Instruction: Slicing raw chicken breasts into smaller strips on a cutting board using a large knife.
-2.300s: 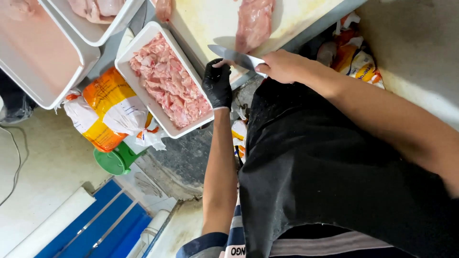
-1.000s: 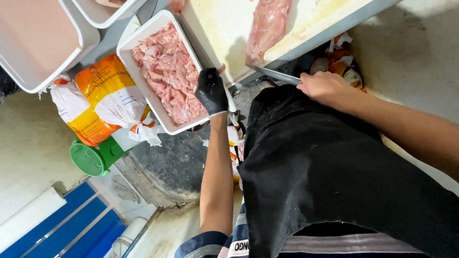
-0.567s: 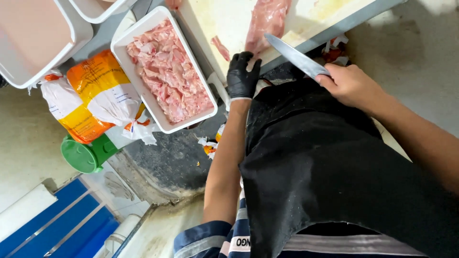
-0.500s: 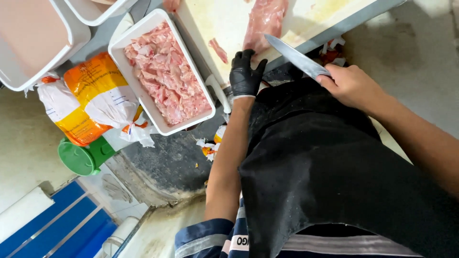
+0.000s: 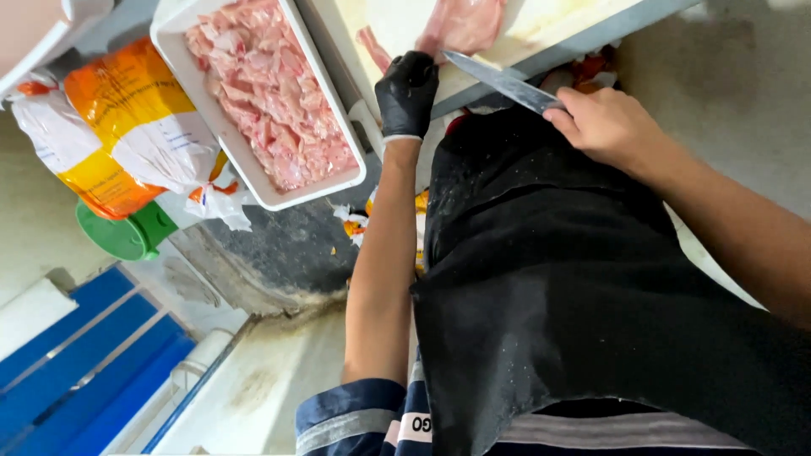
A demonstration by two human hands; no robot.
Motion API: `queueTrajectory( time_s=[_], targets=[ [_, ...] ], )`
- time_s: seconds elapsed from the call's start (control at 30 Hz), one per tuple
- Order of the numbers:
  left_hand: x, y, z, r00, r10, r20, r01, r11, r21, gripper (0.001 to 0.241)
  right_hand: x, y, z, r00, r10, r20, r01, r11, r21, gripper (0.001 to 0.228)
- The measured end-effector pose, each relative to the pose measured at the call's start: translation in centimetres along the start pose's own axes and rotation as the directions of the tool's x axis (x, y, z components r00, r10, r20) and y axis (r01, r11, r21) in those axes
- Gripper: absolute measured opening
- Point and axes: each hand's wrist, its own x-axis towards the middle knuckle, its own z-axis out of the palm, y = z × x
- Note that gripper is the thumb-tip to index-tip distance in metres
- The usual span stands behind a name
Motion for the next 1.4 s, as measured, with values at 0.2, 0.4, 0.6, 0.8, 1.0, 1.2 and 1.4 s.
queueTrajectory(
  time_s=[0.2,0.4,0.6,0.8,1.0,1.2,1.4],
  targets=[
    [0.2,0.6,0.0,0.999,-0.035,0.032,0.036,0.999,-0.032,0.011,3.6,0.6,3.0,0.981,-0.128,-0.144,0.116,0.989,-0.089,0.038],
    [-1.0,-0.8,0.6,0.982,-0.185,0.034,0.187,0.977,-0.106,0.007,8.1,-4.3,4.2,0.934,-0.154,-0.321,0.173,0.984,0.030,0.034],
    [-1.0,-0.4,0.3,0.966,-0.251,0.057,0.258,0.932,-0.254,0.006,6.4,-2.7,4.8,0.945,-0.179,-0.274,0.215,0.971,0.106,0.032],
    [-2.2,-0.6,-0.3,0.952,-0.300,0.061,0.302,0.889,-0.343,0.008,4.1,-1.6,4.5,0.995,0.017,0.096,-0.032,0.988,0.153,0.044],
    [-2.0,1.3,-1.0,0.977,-0.208,0.052,0.212,0.899,-0.383,0.009,7.8,-5.1,3.2,0.959,-0.202,-0.198,0.216,0.975,0.051,0.039],
    [-0.6,4.0,-2.8,0.958,-0.283,-0.042,0.232,0.855,-0.465,0.011,7.5,-7.0,2.5,0.963,-0.193,-0.190,0.199,0.980,0.012,0.033],
    [-1.8,6.0,-8.0,0.850,-0.525,-0.054,0.385,0.687,-0.616,0.007,1.2,-3.1,1.8,0.996,-0.087,0.028,0.083,0.987,0.135,0.038]
  ],
)
